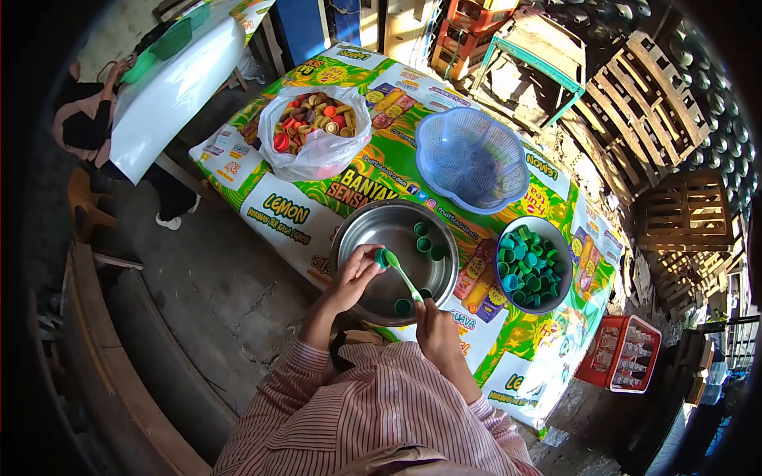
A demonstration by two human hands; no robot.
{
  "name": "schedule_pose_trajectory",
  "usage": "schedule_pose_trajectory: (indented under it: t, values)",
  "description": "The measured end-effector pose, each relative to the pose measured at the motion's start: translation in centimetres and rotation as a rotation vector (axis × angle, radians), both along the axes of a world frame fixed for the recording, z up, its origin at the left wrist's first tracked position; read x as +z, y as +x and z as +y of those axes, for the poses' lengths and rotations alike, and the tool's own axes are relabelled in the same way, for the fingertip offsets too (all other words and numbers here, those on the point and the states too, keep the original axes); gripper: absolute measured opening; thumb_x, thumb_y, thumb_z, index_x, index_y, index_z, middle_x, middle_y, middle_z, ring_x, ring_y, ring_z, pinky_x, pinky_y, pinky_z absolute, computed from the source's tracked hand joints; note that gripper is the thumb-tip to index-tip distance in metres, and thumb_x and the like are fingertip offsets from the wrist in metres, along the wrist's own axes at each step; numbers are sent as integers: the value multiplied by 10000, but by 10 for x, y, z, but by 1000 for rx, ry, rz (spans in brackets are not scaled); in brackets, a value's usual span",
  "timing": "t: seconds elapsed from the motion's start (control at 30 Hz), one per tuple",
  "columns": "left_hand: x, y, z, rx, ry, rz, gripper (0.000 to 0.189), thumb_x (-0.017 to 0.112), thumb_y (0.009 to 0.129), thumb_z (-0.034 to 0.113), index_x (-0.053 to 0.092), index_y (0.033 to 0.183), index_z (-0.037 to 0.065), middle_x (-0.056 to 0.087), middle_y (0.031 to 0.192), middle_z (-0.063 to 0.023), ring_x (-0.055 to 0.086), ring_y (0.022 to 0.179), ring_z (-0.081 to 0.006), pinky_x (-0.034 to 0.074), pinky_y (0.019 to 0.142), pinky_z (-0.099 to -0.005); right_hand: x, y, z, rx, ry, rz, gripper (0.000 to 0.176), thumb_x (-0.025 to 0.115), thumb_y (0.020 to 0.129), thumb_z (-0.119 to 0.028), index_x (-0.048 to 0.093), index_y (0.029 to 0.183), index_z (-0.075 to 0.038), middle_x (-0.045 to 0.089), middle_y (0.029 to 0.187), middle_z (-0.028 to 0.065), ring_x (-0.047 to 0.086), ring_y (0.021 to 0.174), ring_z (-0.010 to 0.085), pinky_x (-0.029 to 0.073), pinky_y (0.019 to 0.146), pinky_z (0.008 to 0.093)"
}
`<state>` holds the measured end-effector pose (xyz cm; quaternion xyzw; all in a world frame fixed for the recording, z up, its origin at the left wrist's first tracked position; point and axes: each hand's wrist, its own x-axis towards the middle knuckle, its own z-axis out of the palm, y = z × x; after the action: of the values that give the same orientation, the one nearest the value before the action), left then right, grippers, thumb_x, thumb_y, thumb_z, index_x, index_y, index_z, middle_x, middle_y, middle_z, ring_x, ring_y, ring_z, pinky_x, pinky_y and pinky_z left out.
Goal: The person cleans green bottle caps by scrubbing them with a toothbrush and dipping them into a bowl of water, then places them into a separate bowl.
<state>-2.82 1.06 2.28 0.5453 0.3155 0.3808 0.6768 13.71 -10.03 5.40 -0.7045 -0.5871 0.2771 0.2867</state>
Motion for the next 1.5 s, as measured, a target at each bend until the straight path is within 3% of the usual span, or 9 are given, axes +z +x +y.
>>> schedule_pose_trajectory:
  t: [0.17, 0.27, 0.67, 0.9, 1.1, 1.17, 1.33, 1.37, 1.5]
  values:
    - [4, -4, 1, 12, -80, 86, 283, 355, 959, 190, 436, 1165, 14, 536, 970, -47, 546, 833, -93, 450, 789, -237, 2, 7, -1, 49, 24, -95, 209, 432, 909, -189, 462, 777, -29, 495, 499, 197, 507, 475, 404, 379, 428, 477]
    - [0, -6, 9, -56, 112, 354, 334, 320, 967, 310, 508, 971, 34, 489, 706, -2, 466, 653, -77, 407, 625, -226, 10, 14, 3, 94, 29, -176, 210, 440, 905, -203, 462, 782, -34, 499, 488, 181, 510, 456, 386, 390, 416, 467]
    - [25, -9, 34, -409, -199, 577, 563, 263, 934, 488, 428, 650, 30, 476, 615, -31, 462, 493, -116, 421, 529, -270, 30, 38, 17, 238, 239, -532, 216, 509, 871, -271, 471, 784, -77, 559, 528, 69, 559, 429, 262, 423, 370, 371]
    - [30, 1, 55, -674, -214, 930, 614, 306, 895, 557, 529, 833, -11, 527, 664, -38, 410, 470, -104, 414, 502, -269, 61, 48, 26, 356, 343, -631, 184, 566, 805, -214, 599, 955, -111, 509, 637, 26, 572, 559, 172, 457, 454, 295]
    - [39, 16, 52, -585, 88, 1041, 638, 298, 897, 546, 562, 881, -34, 589, 709, -110, 517, 523, -169, 427, 520, -326, 69, 35, 22, 345, 445, -785, 261, 565, 732, -112, 593, 989, -82, 514, 786, 14, 568, 619, 120, 466, 517, 259]
    - [15, 17, 49, -328, 297, 975, 611, 314, 905, 515, 562, 844, -40, 589, 705, -116, 554, 543, -193, 436, 537, -339, 64, 26, 20, 321, 439, -785, 228, 564, 745, -120, 587, 968, -72, 494, 816, 8, 556, 632, 99, 456, 528, 246]
    - [29, 18, 37, -175, 155, 924, 486, 398, 908, 438, 532, 865, -26, 566, 648, -94, 561, 546, -184, 456, 574, -326, 51, 30, 18, 309, 469, -737, 240, 570, 717, -104, 594, 954, -80, 495, 807, 18, 556, 666, 129, 456, 557, 267]
    - [37, 17, 35, -160, 57, 930, 462, 435, 897, 384, 538, 959, -62, 597, 874, -267, 572, 885, -398, 446, 773, -426, 47, 33, 17, 310, 480, -732, 240, 570, 717, -104, 594, 954, -80, 495, 807, 18, 556, 666, 129, 456, 557, 267]
    - [21, 16, 20, 121, 657, 758, 247, 566, 820, 208, 494, 972, 27, 538, 939, -167, 519, 907, -363, 418, 773, -434, 30, 43, 4, 153, 423, -655, 227, 589, 692, -73, 633, 912, -109, 507, 745, 42, 561, 655, 191, 448, 560, 310]
